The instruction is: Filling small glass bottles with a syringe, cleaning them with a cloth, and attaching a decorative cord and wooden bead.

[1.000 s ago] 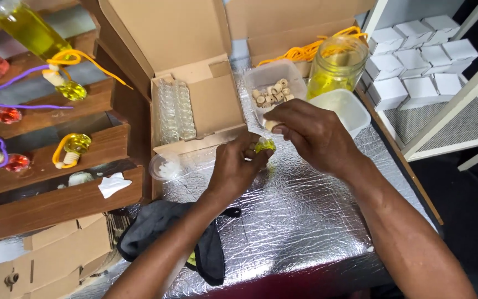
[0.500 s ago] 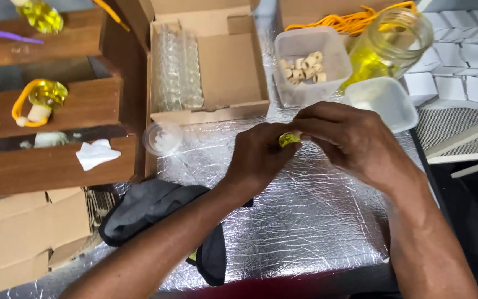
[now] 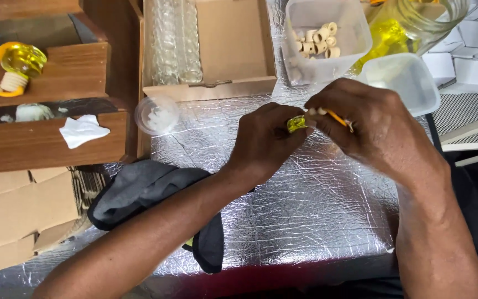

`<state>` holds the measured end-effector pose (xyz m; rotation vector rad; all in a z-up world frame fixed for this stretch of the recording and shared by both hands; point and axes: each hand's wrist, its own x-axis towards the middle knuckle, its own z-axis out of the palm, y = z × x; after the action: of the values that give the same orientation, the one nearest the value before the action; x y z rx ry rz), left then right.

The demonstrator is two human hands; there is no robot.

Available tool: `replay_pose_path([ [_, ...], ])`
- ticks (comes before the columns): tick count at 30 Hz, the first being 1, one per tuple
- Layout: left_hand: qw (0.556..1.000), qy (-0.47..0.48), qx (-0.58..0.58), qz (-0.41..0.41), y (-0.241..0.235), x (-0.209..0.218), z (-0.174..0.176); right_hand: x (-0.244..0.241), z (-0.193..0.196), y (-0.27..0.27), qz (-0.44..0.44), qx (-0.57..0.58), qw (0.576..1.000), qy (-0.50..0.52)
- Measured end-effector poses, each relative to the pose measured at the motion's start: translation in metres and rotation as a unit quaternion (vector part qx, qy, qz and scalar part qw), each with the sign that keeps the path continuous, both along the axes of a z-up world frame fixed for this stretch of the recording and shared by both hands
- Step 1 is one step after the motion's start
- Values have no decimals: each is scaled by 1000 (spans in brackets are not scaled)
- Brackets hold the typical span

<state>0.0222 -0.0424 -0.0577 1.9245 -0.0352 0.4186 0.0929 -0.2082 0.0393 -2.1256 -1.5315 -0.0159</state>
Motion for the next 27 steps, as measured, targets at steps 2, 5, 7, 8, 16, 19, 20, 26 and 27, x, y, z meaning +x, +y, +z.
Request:
replay_pose_path([
  [2, 999, -42, 28, -11, 0, 1, -4, 0, -4, -1, -63, -2, 998, -5],
  [5, 999, -37, 12, -19, 0, -1, -1, 3, -17, -5, -130, -55, 988, -62],
  [7, 999, -47, 23, -15, 0, 1, -6, 3, -15, -4, -116, -47, 990, -65],
  [8, 998, -58, 35, -12, 0, 1, -9, 2, -14, -4, -104, -39, 991, -68],
  [16, 997, -65, 39, -2, 1, 5, -18, -1, -5, -1, -31, -15, 999, -33],
  [19, 996, -74, 49, -8, 1, 6, -21, -2, -7, 3, -16, -3, 1000, -14],
  [20, 995, -82, 55, -10, 0, 7, -21, -2, -8, 3, -11, -1, 1000, -13],
  [26, 996, -77, 48, -15, -1, 6, -24, -3, -16, -3, -89, 5, 996, 3],
  [27, 996, -77, 50, -17, 0, 6, -25, -2, -17, -3, -91, 6, 996, 2],
])
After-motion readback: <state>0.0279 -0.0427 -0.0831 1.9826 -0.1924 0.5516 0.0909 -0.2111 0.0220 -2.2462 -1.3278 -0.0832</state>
